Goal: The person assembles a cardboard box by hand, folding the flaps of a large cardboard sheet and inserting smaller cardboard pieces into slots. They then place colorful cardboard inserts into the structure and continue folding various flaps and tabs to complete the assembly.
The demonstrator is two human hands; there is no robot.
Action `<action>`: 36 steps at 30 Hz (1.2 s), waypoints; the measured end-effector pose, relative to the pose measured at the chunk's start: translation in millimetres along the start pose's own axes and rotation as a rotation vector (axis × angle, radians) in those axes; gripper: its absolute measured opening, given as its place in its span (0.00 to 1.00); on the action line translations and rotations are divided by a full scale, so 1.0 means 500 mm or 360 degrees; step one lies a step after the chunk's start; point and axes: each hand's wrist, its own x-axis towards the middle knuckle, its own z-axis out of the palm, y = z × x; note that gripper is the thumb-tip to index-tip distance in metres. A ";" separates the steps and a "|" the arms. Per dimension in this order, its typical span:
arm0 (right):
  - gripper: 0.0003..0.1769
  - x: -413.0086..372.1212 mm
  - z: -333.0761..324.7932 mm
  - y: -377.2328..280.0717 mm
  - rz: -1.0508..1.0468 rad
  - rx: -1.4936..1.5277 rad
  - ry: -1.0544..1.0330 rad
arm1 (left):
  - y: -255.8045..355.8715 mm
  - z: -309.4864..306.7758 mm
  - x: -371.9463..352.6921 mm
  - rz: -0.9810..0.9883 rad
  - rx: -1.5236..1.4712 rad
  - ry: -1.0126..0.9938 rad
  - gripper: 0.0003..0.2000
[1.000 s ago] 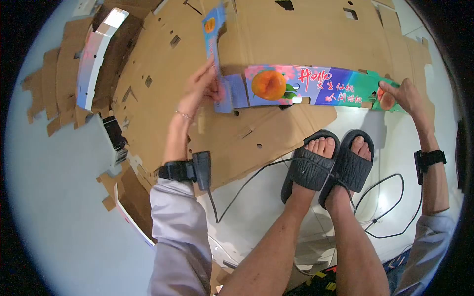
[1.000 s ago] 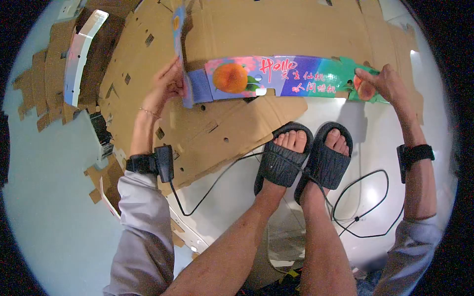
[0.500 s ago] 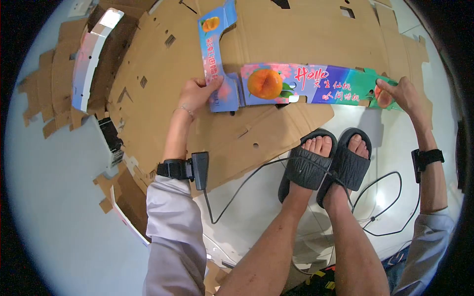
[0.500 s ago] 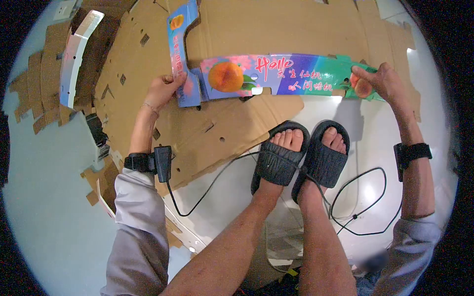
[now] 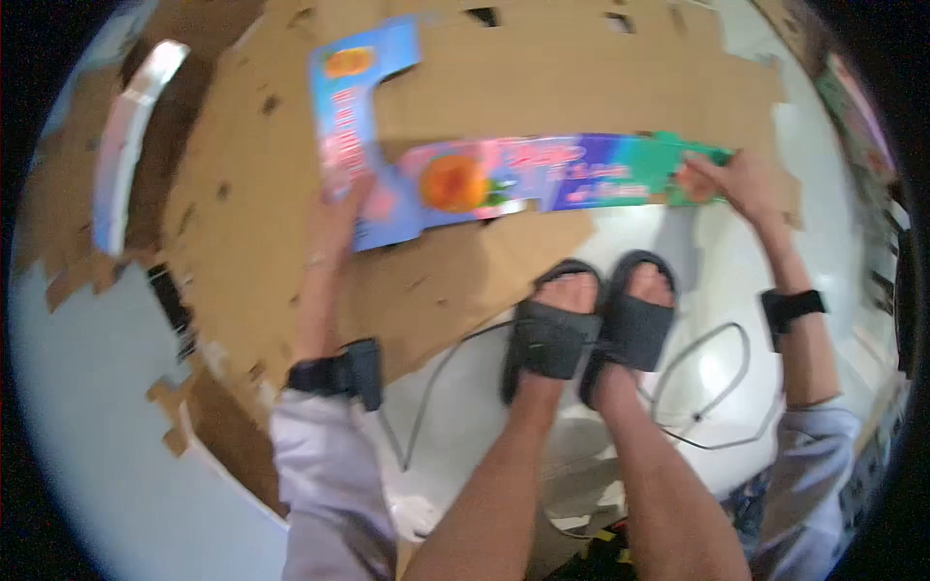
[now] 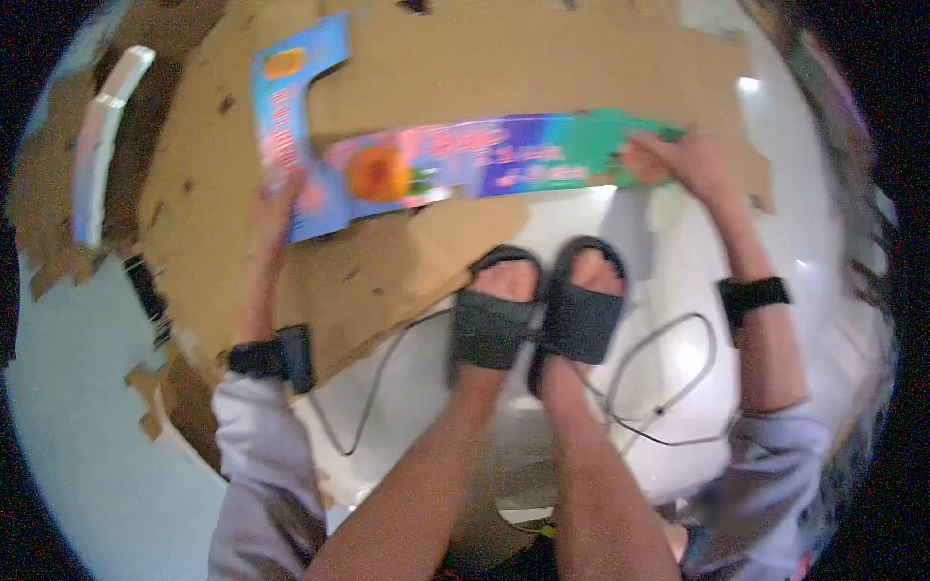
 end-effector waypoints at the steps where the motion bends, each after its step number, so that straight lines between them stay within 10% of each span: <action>1: 0.38 -0.014 0.000 0.001 -0.0004 0.0115 0.0061 | -0.008 0.002 0.006 -0.0069 0.0093 0.0083 0.30; 7: 0.43 -0.098 0.024 0.039 0.0095 0.0342 0.0369 | -0.050 0.003 0.037 0.0099 -0.0023 -0.0063 0.26; 10: 0.46 -0.113 0.006 0.014 0.0199 0.0679 0.0291 | -0.044 -0.022 -0.021 0.0174 0.0255 0.0438 0.22; 14: 0.49 -0.113 -0.027 -0.015 0.0255 0.0756 0.0224 | 0.130 -0.055 -0.189 0.1069 0.0849 0.1078 0.15; 17: 0.47 -0.106 -0.038 0.035 -0.0107 0.0338 0.0602 | 0.202 -0.060 -0.253 0.1234 0.0204 0.0762 0.15; 20: 0.42 -0.101 -0.071 0.074 0.0144 0.0731 0.0809 | 0.287 0.006 -0.281 0.1404 0.0602 0.0169 0.21; 23: 0.35 -0.092 -0.099 0.094 -0.0076 0.0433 0.0440 | 0.298 0.124 -0.253 0.1753 0.0946 -0.0058 0.25; 28: 0.12 -0.125 -0.086 0.091 0.0068 0.0350 0.0227 | 0.235 0.166 -0.216 0.1327 0.0997 -0.0565 0.19; 36: 0.16 -0.310 -0.050 0.018 0.0293 0.0967 -0.0345 | 0.114 -0.004 -0.241 0.1047 0.1159 -0.0635 0.18</action>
